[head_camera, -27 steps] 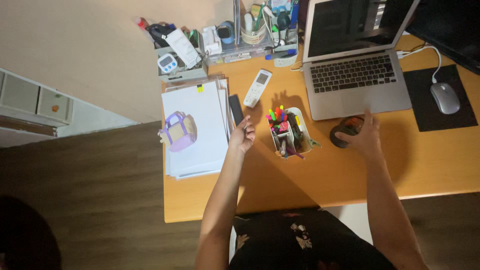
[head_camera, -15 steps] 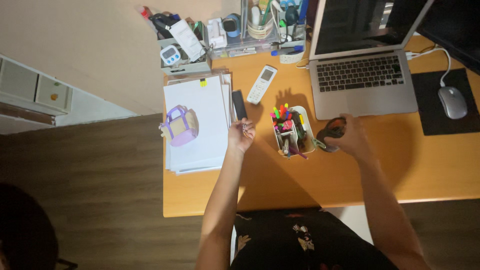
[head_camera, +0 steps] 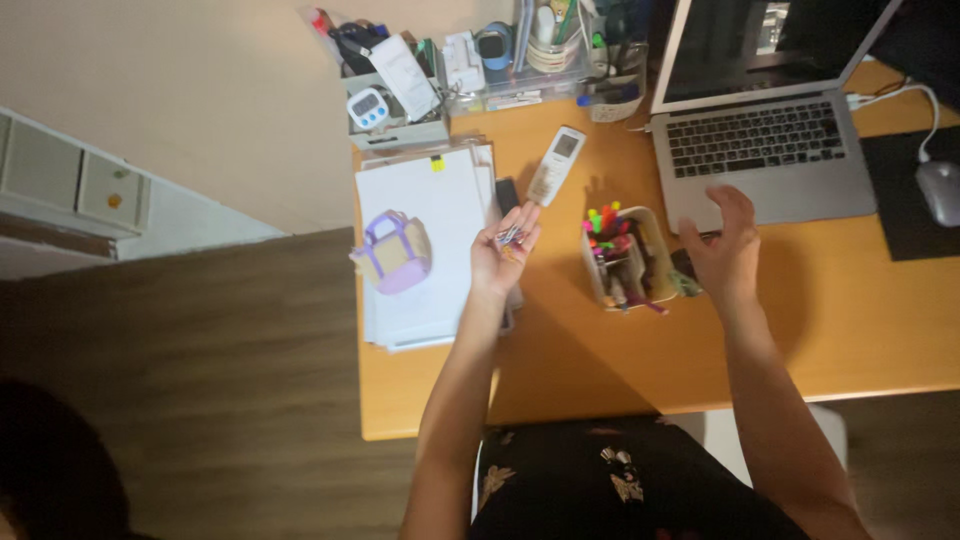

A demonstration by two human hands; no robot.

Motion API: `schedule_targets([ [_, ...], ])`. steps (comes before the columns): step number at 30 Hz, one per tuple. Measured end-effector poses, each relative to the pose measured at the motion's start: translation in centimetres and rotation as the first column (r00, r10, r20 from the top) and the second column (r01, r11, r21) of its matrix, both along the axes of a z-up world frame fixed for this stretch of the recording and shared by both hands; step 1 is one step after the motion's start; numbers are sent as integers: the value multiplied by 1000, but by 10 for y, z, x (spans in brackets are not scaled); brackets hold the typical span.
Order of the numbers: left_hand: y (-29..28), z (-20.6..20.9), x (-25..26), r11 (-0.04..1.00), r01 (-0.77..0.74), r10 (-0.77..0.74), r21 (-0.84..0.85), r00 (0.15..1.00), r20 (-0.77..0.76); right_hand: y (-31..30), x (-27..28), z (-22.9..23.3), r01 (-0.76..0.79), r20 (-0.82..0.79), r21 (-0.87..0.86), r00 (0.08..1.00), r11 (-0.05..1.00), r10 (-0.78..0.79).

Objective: The person organizes a cluttered desk by sorting pens, markers, and stationery into containers, stacking papers, and moving items between a desk and a round table. They handle a small pouch, a pen holder, and a plastic basket while arranging various office supplies.

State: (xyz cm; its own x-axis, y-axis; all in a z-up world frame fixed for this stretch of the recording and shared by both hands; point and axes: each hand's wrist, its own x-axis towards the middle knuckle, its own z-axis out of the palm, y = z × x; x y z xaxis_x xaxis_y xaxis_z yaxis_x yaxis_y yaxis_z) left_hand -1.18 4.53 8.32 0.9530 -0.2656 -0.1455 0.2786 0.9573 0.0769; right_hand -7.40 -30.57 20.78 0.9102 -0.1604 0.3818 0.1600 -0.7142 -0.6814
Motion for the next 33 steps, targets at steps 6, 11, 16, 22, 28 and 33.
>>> schedule_targets([
  [6, 24, 26, 1, 998, -29, 42, -56, 970, 238, 183, -13, 22, -173, 26, 99, 985, 980, 171],
  [11, 63, 76, -21, 995, 82, -91, 58, 977, 194, 284, -31, 60, -281, -3, 195, 958, 940, 287],
  [16, 83, 93, -32, 988, 61, -84, 142, 983, 162, 323, -30, 53, -249, -31, 130, 966, 960, 255],
  [22, 82, 48, -9, 995, 36, -55, 97, 977, 205, 336, -24, 53, -196, -14, 109, 980, 975, 198],
  [28, 100, 32, 10, 988, 71, -97, 134, 976, 196, 356, -20, 86, -305, 33, 126, 952, 944, 304],
  [33, 127, 55, 7, 996, 61, -73, 57, 971, 226, 386, -16, 103, -274, 84, -53, 957, 960, 278],
])
